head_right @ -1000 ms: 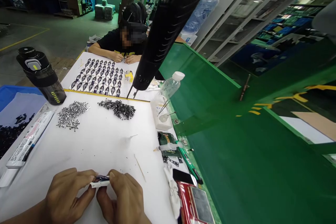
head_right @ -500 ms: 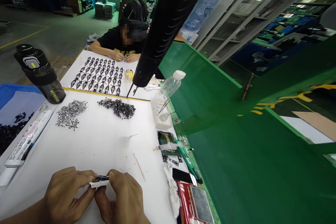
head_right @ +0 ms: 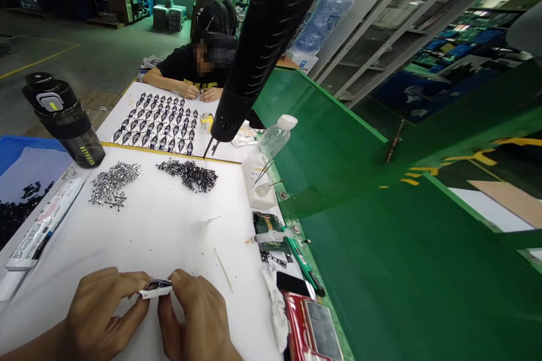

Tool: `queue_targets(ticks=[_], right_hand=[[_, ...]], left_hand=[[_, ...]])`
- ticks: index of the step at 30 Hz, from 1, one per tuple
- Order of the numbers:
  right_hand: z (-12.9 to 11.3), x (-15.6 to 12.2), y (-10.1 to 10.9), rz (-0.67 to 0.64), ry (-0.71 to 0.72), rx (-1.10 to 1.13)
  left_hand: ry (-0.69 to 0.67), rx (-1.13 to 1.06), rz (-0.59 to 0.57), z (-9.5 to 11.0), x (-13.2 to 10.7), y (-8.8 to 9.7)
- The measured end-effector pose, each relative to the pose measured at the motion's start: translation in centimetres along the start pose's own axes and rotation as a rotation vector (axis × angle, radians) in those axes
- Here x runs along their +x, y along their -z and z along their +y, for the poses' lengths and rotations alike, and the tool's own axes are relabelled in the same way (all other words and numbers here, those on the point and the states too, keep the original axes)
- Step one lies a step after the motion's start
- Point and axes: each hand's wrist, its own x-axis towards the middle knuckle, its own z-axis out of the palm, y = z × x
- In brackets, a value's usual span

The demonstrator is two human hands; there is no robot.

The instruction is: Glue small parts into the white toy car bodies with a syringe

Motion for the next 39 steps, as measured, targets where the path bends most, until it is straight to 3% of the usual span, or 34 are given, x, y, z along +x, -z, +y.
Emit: queue_targets(ticks=[5, 10, 19, 25, 32, 37, 39], right_hand=[[-0.3, 0.0, -0.4, 0.049, -0.008, -0.050], [-0.2, 0.9, -0.1, 0.086, 0.000, -0.045], [0.1, 2.3, 0.8, -0.017, 0.106, -0.020], [0.8, 2.1, 1.0, -0.110, 0.121, -0.027], [0.9, 2.5, 1.1, -0.146, 0.144, 0.055], [0.6, 3.7, 1.5, -0.206, -0.075, 0.069], [0.3, 4.0, 2.3, -0.278, -0.097, 0.081]], left_hand=[[0.142, -0.203, -0.086, 0.1, -0.1, -0.2], [0.308, -0.597, -0.212, 0.1, 0.2, -0.4], [0.679, -0.969, -0.351, -0.3, 1.5, 0.5], [0.662, -0.924, -0.251, -0.1, 1.3, 0.4], [0.688, -0.887, -0.216, -0.2, 1.6, 0.4], [0.715, -0.836, -0.224, -0.2, 1.5, 0.3], [0.684, -0.810, -0.227, -0.1, 1.2, 0.2]])
